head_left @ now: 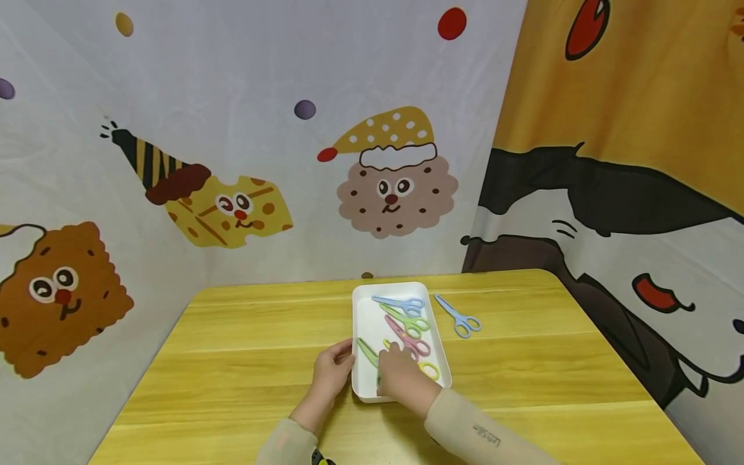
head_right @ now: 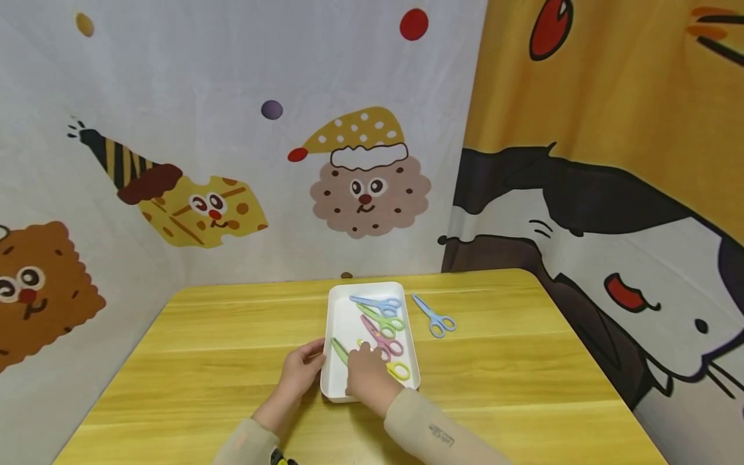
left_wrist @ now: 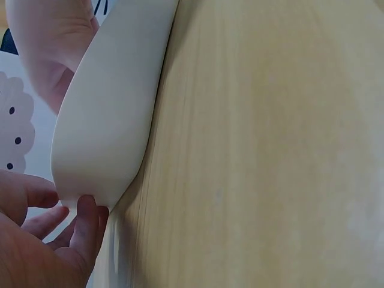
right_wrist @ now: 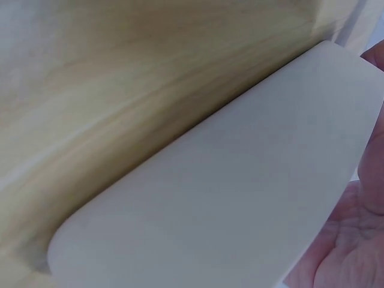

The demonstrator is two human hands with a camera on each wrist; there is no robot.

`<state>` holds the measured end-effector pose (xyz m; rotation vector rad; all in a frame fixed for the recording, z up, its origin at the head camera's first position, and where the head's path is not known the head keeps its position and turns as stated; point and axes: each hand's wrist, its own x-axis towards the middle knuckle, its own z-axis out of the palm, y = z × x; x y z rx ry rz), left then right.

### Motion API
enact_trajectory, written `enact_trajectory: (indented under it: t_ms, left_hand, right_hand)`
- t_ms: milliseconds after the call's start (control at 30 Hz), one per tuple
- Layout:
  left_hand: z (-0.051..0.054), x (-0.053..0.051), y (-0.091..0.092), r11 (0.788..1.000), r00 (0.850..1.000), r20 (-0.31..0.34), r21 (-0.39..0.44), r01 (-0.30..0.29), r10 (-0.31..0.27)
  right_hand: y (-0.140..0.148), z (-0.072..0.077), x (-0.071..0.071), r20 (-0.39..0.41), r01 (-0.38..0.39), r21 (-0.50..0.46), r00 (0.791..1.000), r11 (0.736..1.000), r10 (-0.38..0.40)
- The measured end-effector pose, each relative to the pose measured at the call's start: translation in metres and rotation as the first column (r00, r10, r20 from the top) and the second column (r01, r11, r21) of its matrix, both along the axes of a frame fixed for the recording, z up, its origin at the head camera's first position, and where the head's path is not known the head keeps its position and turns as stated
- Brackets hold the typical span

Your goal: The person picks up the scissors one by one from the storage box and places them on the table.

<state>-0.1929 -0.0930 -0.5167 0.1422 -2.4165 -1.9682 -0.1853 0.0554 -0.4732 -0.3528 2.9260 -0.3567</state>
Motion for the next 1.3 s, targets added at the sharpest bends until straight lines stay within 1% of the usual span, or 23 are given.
enact_trajectory:
  t_ms: [267,500,833,1000,1133,1200,1300]
  left_hand:
    - [-0.003,-0.001,0.001,1.0,1.0,-0.006,0.007,-0.007,0.007]
    - [-0.004,-0.001,0.0,1.0,1.0,-0.013,-0.002,-0.01,0.01]
    - [-0.002,0.001,0.001,1.0,1.0,0.008,-0.008,-0.016,0.016]
    - [-0.001,0.001,0.001,1.0,1.0,0.007,-0.011,-0.021,0.021]
    - [-0.002,-0.001,0.002,0.999,0.999,0.011,-0.01,-0.034,0.034]
    - [-0.002,-0.001,0.002,0.999,0.999,0.001,-0.016,-0.033,0.033]
    - [-0.002,-0.002,0.002,0.999,0.999,0.011,-0.014,-0.036,0.036]
  right_hand:
    - [0.004,-0.002,0.0,-0.02,-0.009,-0.033,1.0,0.999,0.008]
    - [0.006,-0.003,-0.001,-0.022,-0.016,-0.036,1.0,0.999,0.015]
    - [0.011,-0.004,-0.002,-0.038,-0.043,-0.051,0.998,0.998,0.041]
    - [0.013,-0.002,-0.004,-0.046,-0.056,-0.047,0.997,0.997,0.054]
    - [0.015,0.0,-0.007,-0.033,-0.032,-0.045,0.999,0.998,0.031]
    - [0.016,0.001,-0.009,-0.042,-0.025,-0.037,0.999,0.999,0.023]
    - [0.019,0.002,-0.013,-0.072,-0.026,-0.017,0.997,1.0,0.025]
